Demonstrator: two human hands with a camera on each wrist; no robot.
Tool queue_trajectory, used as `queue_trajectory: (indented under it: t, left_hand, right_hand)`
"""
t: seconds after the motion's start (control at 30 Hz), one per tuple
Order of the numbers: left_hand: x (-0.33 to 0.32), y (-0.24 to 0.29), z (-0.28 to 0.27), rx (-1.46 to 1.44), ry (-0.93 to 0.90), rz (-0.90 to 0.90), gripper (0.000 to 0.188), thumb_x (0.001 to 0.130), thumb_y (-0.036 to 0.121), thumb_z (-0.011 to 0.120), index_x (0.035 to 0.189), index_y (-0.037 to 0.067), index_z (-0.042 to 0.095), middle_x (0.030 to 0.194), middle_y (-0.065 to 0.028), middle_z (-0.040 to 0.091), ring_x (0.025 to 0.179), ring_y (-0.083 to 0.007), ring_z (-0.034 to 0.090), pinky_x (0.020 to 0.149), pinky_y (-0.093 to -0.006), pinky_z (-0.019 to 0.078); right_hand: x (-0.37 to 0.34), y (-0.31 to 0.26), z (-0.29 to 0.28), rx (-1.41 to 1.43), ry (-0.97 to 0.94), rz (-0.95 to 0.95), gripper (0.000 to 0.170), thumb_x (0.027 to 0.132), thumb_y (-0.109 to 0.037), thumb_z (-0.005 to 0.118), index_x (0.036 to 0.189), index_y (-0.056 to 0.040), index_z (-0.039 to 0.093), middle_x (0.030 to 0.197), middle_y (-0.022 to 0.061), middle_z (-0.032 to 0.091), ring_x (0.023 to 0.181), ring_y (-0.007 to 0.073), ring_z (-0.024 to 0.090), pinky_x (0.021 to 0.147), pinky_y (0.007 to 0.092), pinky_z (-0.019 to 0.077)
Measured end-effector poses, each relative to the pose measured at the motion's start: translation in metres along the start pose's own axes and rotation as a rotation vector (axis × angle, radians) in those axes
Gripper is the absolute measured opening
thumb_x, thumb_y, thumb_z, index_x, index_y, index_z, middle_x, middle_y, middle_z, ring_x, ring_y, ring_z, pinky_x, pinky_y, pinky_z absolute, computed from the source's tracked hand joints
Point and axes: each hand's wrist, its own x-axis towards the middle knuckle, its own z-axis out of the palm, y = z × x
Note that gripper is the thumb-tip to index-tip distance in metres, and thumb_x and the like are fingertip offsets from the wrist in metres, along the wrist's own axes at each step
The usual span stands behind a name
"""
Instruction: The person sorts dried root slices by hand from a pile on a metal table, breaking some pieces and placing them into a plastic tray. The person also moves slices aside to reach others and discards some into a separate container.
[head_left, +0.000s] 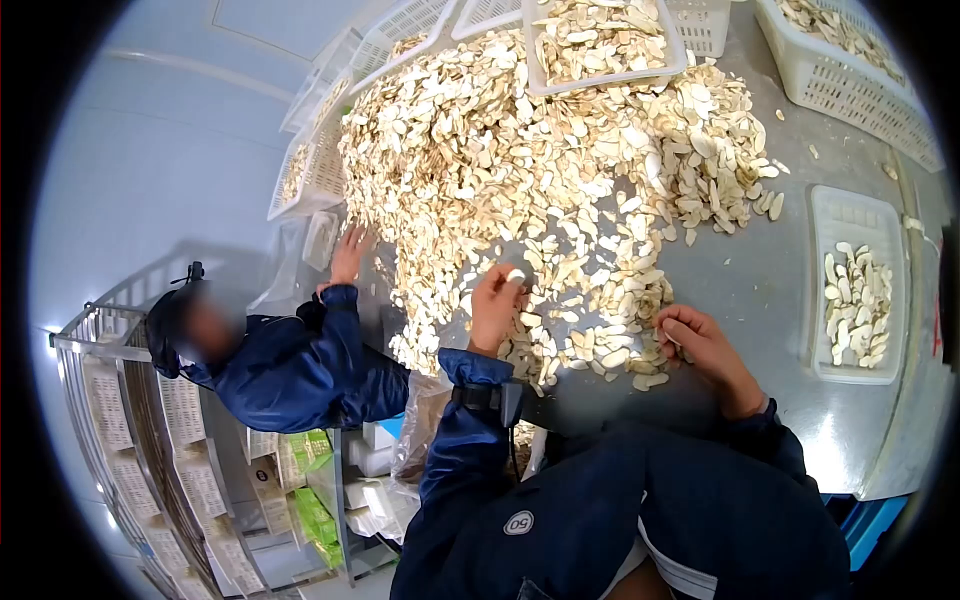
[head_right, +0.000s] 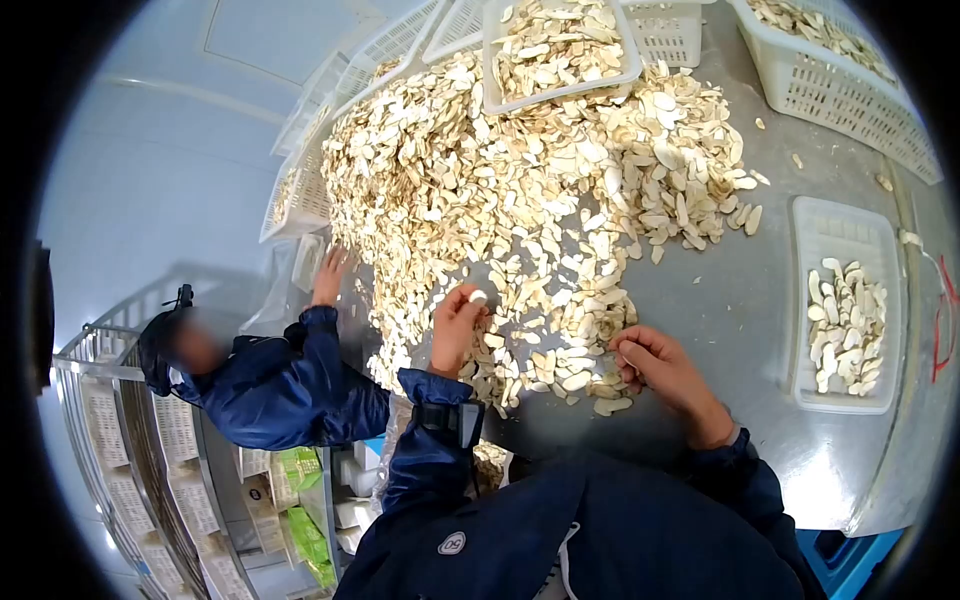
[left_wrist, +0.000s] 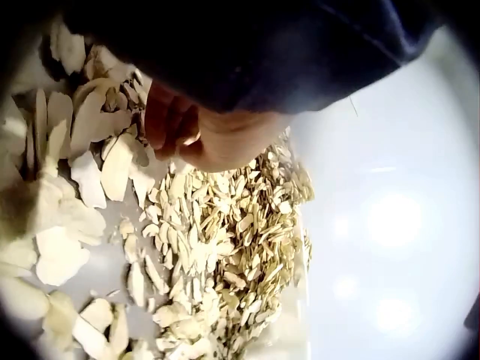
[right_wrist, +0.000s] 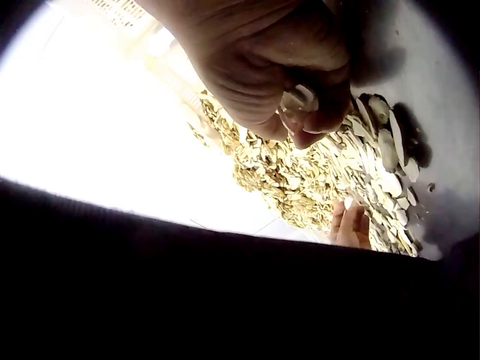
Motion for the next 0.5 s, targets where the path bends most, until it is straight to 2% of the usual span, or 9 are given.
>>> queue_trajectory:
  t: [0.1,0.13,0.2,0.23,0.27,0.37,0.4,0.5]
  left_hand:
    - [0.006,0.023,0.012,-0.572,0.130,-0.270,0.012,0.091,0.012,0.064,0.097,0.004,0.060,0.071,0.0001,0.056,0.059,-0.0089,0.053,0.054,-0.0255,0.0446]
    - [0.014,0.015,0.011,-0.558,0.076,-0.257,0.017,0.089,0.015,0.067,0.094,0.005,0.055,0.068,0.0007,0.051,0.057,-0.0086,0.050,0.053,-0.0260,0.0437]
    - [0.027,0.002,0.015,-0.122,0.004,-0.106,0.020,0.089,0.017,0.069,0.095,0.006,0.053,0.072,-0.0003,0.052,0.060,-0.0112,0.049,0.055,-0.0284,0.0435]
    - [0.024,0.017,0.027,0.097,-0.032,-0.030,0.022,0.089,0.018,0.070,0.095,0.007,0.052,0.074,-0.0008,0.053,0.061,-0.0125,0.049,0.056,-0.0297,0.0434]
    - [0.015,0.032,0.038,0.359,0.016,0.060,0.023,0.086,0.018,0.073,0.087,0.005,0.053,0.073,-0.0011,0.057,0.059,-0.0114,0.051,0.055,-0.0282,0.0414]
    - [0.026,0.006,0.033,0.636,0.061,0.210,0.027,0.085,0.019,0.074,0.078,0.004,0.054,0.067,-0.0007,0.059,0.057,-0.0099,0.053,0.052,-0.0273,0.0404]
    - [0.029,0.002,0.029,0.619,0.062,0.307,0.025,0.083,0.014,0.074,0.072,0.004,0.053,0.059,-0.0034,0.056,0.052,-0.0097,0.053,0.047,-0.0297,0.0392]
    - [0.016,-0.002,0.007,0.467,-0.056,0.052,0.025,0.083,0.012,0.071,0.070,0.003,0.053,0.057,-0.0031,0.056,0.051,-0.0099,0.053,0.048,-0.0296,0.0390]
  right_hand:
    - [-0.001,-0.002,0.000,-0.004,0.002,-0.001,0.016,0.102,-0.018,0.053,0.106,-0.0050,0.062,0.082,-0.0028,0.057,0.069,0.0063,0.054,0.057,0.0225,0.0439]
    - [-0.001,-0.001,0.000,-0.006,-0.002,-0.005,0.016,0.102,-0.018,0.053,0.106,-0.0051,0.062,0.083,-0.0028,0.057,0.069,0.0063,0.054,0.057,0.0225,0.0439]
    - [0.000,0.000,-0.001,-0.012,-0.009,-0.009,0.016,0.102,-0.018,0.053,0.107,-0.0052,0.062,0.083,-0.0028,0.057,0.070,0.0063,0.054,0.057,0.0225,0.0439]
    - [0.000,0.000,-0.002,-0.015,-0.011,-0.011,0.016,0.102,-0.018,0.053,0.107,-0.0052,0.062,0.083,-0.0027,0.057,0.070,0.0064,0.054,0.057,0.0225,0.0439]
    - [0.000,0.001,-0.002,-0.016,-0.012,-0.010,0.016,0.102,-0.018,0.053,0.107,-0.0053,0.062,0.083,-0.0027,0.057,0.070,0.0064,0.054,0.057,0.0225,0.0439]
    - [-0.001,0.001,-0.003,-0.005,-0.010,-0.003,0.016,0.102,-0.018,0.053,0.107,-0.0058,0.062,0.084,-0.0027,0.057,0.071,0.0065,0.054,0.058,0.0224,0.0439]
    - [0.000,0.001,-0.004,0.003,-0.012,-0.003,0.016,0.102,-0.018,0.053,0.107,-0.0059,0.062,0.084,-0.0028,0.057,0.071,0.0065,0.054,0.058,0.0224,0.0439]
    - [0.002,0.005,-0.004,0.017,-0.013,0.006,0.016,0.102,-0.018,0.053,0.107,-0.0061,0.062,0.083,-0.0030,0.057,0.071,0.0064,0.054,0.058,0.0225,0.0440]
